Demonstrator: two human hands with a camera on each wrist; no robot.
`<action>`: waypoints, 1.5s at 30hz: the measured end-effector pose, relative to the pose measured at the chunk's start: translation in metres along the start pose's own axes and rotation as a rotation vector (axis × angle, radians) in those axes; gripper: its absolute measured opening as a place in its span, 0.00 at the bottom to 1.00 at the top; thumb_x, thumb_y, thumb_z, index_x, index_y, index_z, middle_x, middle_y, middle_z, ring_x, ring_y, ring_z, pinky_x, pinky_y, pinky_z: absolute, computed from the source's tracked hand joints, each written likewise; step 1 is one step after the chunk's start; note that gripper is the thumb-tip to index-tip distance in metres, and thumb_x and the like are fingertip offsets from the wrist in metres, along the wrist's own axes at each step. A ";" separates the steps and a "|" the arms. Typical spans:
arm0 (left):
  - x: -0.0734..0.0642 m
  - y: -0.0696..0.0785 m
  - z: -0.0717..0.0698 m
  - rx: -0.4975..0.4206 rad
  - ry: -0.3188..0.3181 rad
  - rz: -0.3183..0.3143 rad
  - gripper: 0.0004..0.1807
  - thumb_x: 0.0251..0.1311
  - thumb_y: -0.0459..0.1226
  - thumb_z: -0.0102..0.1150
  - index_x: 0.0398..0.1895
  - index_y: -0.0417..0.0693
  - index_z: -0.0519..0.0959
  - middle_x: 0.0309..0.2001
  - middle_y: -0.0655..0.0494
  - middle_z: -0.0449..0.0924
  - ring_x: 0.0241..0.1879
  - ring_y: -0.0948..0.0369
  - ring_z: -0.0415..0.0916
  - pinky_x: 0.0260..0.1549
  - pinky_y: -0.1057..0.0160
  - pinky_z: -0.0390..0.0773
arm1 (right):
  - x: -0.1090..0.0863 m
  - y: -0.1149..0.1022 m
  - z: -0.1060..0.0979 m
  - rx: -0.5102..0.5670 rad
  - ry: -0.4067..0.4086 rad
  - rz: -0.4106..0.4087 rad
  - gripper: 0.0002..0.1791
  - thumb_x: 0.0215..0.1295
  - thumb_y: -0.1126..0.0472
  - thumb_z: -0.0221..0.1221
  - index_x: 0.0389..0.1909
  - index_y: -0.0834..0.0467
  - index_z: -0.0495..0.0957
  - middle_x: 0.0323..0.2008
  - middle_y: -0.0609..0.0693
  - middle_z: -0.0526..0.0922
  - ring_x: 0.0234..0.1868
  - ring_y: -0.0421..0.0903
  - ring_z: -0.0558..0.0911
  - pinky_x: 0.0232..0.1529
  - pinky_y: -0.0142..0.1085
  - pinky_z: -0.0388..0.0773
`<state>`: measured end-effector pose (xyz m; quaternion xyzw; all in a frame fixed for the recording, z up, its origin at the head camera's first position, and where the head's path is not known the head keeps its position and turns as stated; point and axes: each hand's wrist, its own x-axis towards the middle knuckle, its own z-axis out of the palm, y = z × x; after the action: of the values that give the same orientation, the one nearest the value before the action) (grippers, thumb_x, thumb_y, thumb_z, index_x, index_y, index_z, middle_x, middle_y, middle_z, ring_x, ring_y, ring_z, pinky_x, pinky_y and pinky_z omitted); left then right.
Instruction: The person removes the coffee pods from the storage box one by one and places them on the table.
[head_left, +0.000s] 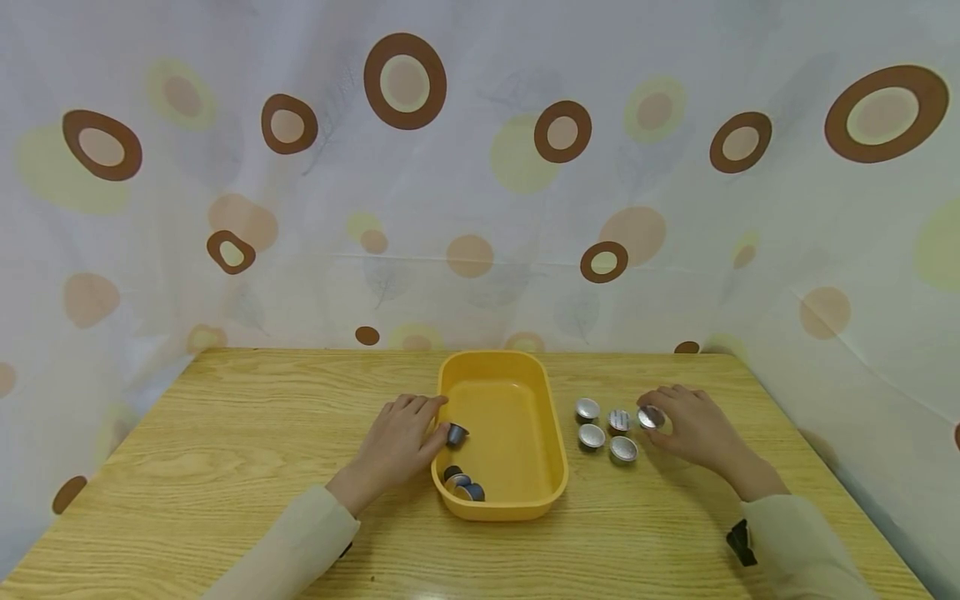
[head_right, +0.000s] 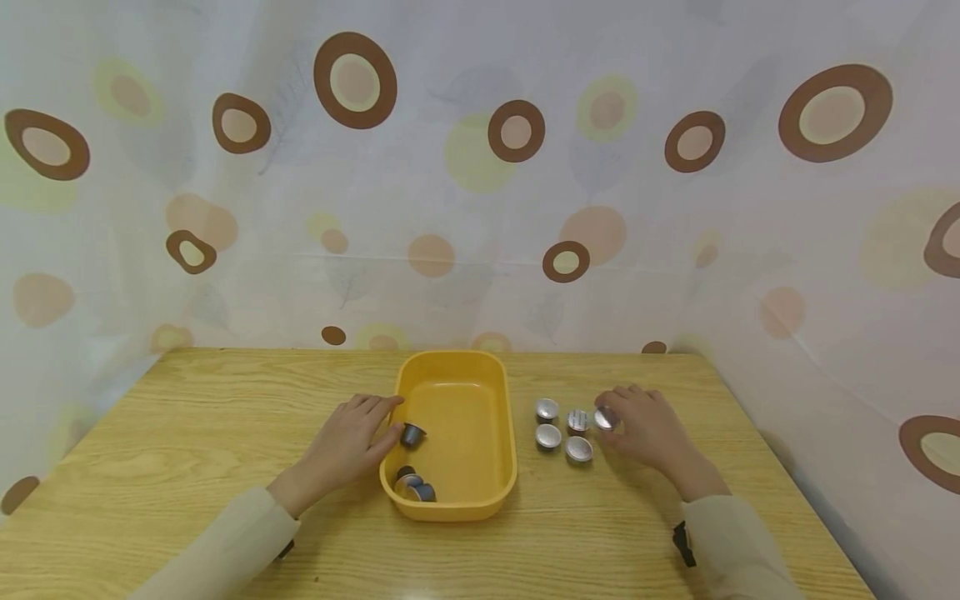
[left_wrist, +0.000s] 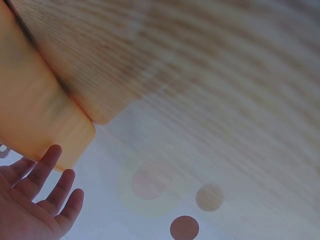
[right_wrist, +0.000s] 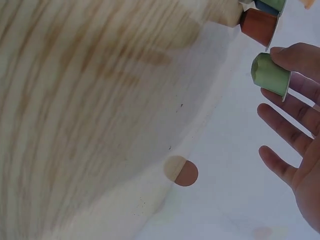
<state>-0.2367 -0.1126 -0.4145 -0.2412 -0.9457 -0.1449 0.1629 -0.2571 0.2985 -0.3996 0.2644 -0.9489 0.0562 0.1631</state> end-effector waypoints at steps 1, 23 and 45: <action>0.000 0.000 0.000 0.001 0.000 -0.001 0.23 0.64 0.48 0.45 0.58 0.49 0.71 0.50 0.54 0.78 0.52 0.52 0.71 0.51 0.51 0.70 | 0.000 0.000 0.000 0.001 -0.005 0.003 0.19 0.46 0.58 0.68 0.41 0.56 0.78 0.39 0.51 0.81 0.41 0.52 0.78 0.42 0.56 0.70; 0.000 0.000 0.000 0.007 0.002 0.009 0.23 0.65 0.49 0.43 0.58 0.49 0.71 0.50 0.54 0.78 0.52 0.53 0.71 0.51 0.51 0.70 | 0.002 0.009 0.010 0.029 -0.132 0.081 0.18 0.46 0.58 0.68 0.41 0.55 0.78 0.36 0.47 0.81 0.39 0.51 0.77 0.41 0.57 0.69; 0.000 0.000 0.000 -0.009 -0.013 0.002 0.23 0.66 0.49 0.42 0.59 0.48 0.70 0.51 0.54 0.77 0.52 0.52 0.71 0.52 0.51 0.69 | 0.002 0.010 0.009 0.030 -0.141 0.089 0.20 0.45 0.59 0.68 0.42 0.57 0.77 0.36 0.48 0.81 0.39 0.52 0.77 0.39 0.58 0.70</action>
<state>-0.2369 -0.1129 -0.4148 -0.2440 -0.9458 -0.1472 0.1559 -0.2662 0.3042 -0.4081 0.2274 -0.9679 0.0587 0.0892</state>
